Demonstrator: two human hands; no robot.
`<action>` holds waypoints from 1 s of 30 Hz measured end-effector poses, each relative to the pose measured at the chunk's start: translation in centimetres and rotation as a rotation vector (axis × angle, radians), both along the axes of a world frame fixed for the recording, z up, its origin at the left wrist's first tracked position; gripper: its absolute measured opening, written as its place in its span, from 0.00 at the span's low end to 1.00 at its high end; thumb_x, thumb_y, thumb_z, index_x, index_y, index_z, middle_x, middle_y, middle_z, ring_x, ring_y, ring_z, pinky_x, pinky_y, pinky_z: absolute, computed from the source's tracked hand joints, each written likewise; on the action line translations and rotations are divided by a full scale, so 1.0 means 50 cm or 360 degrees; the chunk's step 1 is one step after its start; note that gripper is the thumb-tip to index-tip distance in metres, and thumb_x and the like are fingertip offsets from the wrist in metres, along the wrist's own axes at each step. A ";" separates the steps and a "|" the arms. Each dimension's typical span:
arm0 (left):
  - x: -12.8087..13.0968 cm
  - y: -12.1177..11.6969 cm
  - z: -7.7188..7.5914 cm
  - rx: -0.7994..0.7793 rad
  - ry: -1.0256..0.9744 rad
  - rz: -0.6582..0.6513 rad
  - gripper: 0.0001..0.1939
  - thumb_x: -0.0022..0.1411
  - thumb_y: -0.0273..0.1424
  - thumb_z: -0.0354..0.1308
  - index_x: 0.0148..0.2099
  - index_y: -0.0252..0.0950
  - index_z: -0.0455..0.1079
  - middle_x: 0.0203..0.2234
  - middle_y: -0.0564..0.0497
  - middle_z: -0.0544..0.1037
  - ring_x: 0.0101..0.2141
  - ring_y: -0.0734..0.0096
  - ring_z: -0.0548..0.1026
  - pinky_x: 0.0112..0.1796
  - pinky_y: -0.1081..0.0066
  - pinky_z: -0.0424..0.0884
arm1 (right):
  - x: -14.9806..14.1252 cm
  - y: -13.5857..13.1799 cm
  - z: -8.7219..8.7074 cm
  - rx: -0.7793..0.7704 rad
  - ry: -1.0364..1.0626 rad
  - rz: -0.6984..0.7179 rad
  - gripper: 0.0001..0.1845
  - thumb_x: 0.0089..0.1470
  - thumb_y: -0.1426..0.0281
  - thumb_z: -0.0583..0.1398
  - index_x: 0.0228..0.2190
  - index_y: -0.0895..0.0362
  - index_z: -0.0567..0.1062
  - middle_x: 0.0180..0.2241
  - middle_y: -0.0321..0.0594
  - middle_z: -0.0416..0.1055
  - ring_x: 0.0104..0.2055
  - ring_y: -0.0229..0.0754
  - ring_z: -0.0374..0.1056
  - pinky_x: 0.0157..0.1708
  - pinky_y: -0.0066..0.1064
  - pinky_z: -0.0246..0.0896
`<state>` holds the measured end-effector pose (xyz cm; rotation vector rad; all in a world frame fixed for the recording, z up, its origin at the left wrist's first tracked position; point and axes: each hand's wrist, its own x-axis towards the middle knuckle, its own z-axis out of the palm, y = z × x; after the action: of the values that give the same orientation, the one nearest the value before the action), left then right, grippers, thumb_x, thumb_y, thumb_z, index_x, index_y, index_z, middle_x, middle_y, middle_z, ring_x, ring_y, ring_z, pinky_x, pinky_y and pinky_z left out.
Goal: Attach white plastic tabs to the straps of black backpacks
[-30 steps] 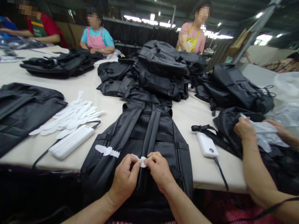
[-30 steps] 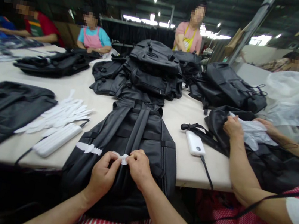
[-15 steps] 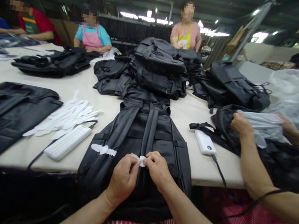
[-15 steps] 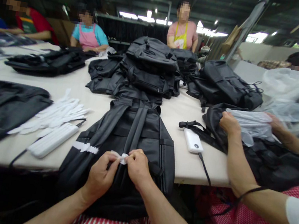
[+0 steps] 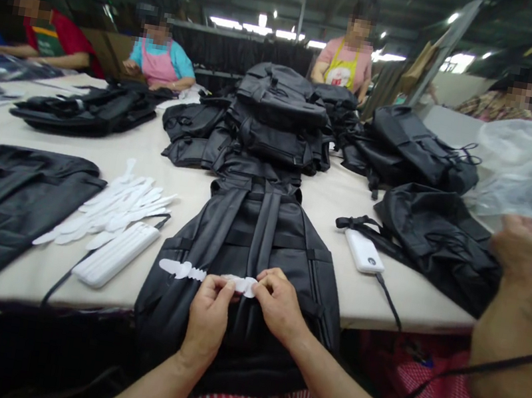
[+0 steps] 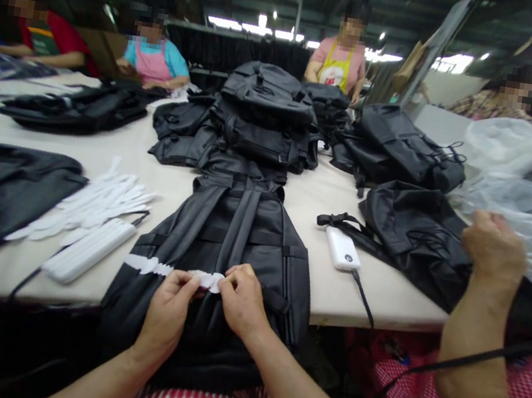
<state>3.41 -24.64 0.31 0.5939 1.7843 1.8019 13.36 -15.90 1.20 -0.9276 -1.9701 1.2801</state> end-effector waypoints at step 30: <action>-0.010 0.032 -0.023 -0.0076 -0.0257 0.0153 0.10 0.54 0.38 0.54 0.33 0.35 0.62 0.25 0.54 0.70 0.29 0.71 0.72 0.29 0.72 0.69 | -0.009 -0.012 0.031 0.0507 -0.0588 0.0028 0.05 0.50 0.71 0.56 0.32 0.54 0.70 0.37 0.37 0.64 0.35 0.38 0.64 0.36 0.29 0.56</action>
<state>2.89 -23.07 -0.83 0.3389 1.7670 1.8098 12.94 -16.50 2.75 -1.0394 -2.3810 0.8074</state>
